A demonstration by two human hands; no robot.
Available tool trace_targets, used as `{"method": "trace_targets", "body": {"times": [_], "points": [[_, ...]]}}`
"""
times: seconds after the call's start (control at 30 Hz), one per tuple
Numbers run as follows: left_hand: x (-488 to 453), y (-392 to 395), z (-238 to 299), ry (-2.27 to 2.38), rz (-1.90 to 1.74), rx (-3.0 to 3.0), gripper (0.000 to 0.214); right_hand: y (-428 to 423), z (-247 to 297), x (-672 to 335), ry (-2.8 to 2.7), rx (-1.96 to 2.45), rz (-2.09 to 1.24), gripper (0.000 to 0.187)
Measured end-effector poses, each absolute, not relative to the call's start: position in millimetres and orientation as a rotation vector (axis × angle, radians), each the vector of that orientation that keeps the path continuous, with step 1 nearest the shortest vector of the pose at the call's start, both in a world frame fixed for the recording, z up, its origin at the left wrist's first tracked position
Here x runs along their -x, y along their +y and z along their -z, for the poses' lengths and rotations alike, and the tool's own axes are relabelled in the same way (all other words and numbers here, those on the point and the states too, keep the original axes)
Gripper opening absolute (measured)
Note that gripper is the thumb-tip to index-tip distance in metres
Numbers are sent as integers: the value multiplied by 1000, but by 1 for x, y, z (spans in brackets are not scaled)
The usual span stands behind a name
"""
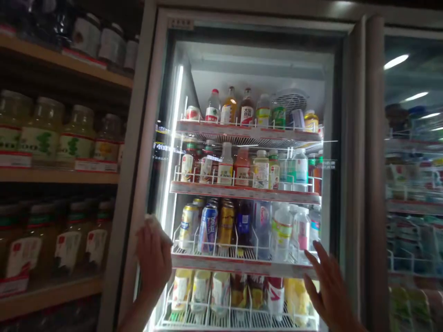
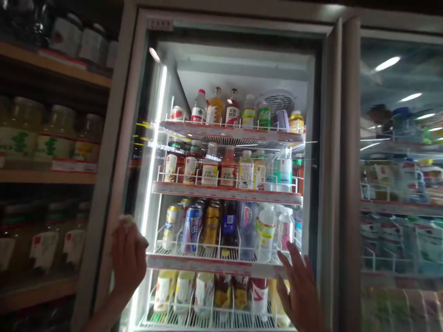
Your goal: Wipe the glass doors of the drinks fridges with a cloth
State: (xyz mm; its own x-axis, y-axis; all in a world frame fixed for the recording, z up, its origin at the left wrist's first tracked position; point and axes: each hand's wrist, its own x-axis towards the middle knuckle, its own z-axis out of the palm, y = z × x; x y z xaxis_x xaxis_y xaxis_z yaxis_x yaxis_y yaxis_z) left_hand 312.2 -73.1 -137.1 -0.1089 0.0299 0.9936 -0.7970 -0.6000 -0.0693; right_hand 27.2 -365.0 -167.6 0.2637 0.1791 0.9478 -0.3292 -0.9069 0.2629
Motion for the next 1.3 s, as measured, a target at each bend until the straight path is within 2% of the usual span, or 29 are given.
{"method": "trace_targets", "body": {"times": [0.1,0.23,0.3,0.37,0.53,0.6,0.73,0.8,0.87,0.93,1.0,1.07,1.2,1.3], "points": [[-285,-101,141,-850,-1717,-1609,60,-359,164,-29,-96,-2156,-1666,61],[-228,-170,168,-1553,-1819,-1668,52,-342,153,-46,-84,-2135,-1671,61],[-226,-176,169,-1787,-1901,-1613,53,-340,146,-52,-100,-2098,-1669,61],[-247,-156,150,-1699,-1950,-1599,57,-345,143,-51,-173,-2071,-1673,61],[-309,-101,78,-992,-1847,-1574,66,-353,146,-41,-365,-2011,-1694,60],[-303,-108,84,-1088,-1826,-1559,66,-346,147,-44,-354,-2006,-1678,60],[-258,-144,134,-1850,-1988,-1373,58,-327,141,-60,-270,-2020,-1651,61],[-247,-156,131,-2137,-2015,-1262,53,-323,136,-64,-247,-2020,-1661,61],[-246,-164,102,-2108,-1982,-1349,54,-324,133,-63,-279,-2013,-1677,60],[-248,-171,69,-1823,-1945,-1500,55,-328,132,-59,-342,-2009,-1689,59],[-245,-179,59,-1599,-1912,-1561,55,-332,137,-53,-391,-2008,-1696,59],[-236,-185,75,-1697,-1913,-1500,55,-335,144,-45,-401,-2017,-1676,59],[-218,-196,101,-2241,-1962,-1195,55,-344,149,-28,-369,-2028,-1593,59],[-212,-214,54,-1907,-1966,-1377,55,-355,137,-14,-434,-1981,-1626,58]]}}
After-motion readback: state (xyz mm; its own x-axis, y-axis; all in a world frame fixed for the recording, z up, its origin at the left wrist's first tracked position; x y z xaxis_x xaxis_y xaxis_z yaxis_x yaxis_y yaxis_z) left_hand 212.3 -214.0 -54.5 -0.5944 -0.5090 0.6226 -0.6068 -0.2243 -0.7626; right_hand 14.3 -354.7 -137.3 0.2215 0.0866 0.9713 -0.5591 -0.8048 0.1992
